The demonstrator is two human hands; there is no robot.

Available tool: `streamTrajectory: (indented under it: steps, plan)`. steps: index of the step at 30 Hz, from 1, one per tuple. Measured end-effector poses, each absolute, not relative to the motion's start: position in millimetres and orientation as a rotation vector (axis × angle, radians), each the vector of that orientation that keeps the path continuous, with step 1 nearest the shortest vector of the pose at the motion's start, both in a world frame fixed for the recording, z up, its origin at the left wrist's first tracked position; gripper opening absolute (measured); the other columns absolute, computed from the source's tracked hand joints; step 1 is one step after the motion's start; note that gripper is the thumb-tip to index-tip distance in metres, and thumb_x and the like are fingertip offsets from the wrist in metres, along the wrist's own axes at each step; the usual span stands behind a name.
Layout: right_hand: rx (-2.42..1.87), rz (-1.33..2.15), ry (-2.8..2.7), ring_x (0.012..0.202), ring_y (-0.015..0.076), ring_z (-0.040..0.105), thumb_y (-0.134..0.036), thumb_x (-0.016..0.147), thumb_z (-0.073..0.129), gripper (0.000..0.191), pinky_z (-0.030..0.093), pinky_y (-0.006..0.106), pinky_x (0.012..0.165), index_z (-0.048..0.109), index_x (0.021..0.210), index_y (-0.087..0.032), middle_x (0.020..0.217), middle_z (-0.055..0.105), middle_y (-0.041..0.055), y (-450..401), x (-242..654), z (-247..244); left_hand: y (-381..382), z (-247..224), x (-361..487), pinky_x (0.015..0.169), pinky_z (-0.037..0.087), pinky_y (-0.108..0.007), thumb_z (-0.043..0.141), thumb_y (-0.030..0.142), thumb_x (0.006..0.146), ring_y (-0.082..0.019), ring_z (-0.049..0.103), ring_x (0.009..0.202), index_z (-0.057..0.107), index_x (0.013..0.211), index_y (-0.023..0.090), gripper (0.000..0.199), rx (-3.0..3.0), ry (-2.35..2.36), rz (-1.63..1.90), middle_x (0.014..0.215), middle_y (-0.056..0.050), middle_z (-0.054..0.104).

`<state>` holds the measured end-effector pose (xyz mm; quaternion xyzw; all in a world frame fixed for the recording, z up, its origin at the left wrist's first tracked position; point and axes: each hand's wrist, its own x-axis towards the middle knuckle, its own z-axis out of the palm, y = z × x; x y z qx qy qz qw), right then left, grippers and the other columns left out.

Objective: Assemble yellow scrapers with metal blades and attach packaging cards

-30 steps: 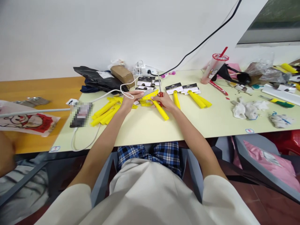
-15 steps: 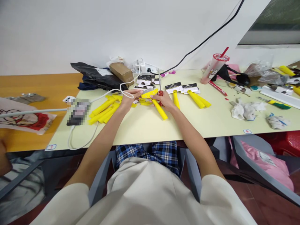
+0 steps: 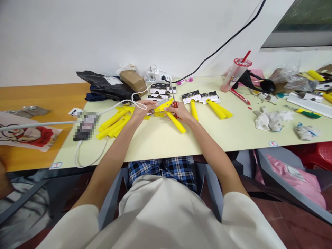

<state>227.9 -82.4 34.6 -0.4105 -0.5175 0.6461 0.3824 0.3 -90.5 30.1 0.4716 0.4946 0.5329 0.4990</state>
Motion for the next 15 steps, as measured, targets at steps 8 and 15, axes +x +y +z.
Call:
streamTrajectory:
  steps: [8, 15]
  plan:
    - [-1.008, 1.677, -1.356, 0.079, 0.0255, 0.08, -0.033, 0.064, 0.109, 0.059, 0.07, 0.032, 0.051, 0.054, 0.081, -0.025, 0.072, 0.061, -0.0032, -84.8, 227.8, 38.3, -89.6, 29.3, 1.3, 0.065, 0.054, -0.029, 0.106, 0.05, 0.054, -0.017, 0.066, 0.074, 0.085, 0.081, 0.017, 0.047, 1.166, 1.203, 1.278, 0.085, -0.007, 0.079]
    - [-1.006, 1.672, -1.415, 0.076, 0.0236, 0.078, -0.035, 0.067, 0.109, 0.061, 0.066, 0.029, 0.049, 0.049, 0.08, -0.027, 0.073, 0.061, -0.0031, -83.7, 228.4, 33.4, -87.3, 25.1, 4.5, 0.068, 0.056, -0.031, 0.105, 0.047, 0.058, -0.018, 0.068, 0.073, 0.085, 0.086, 0.018, 0.045, 1.14, 1.197, 1.272, 0.083, -0.006, 0.078]
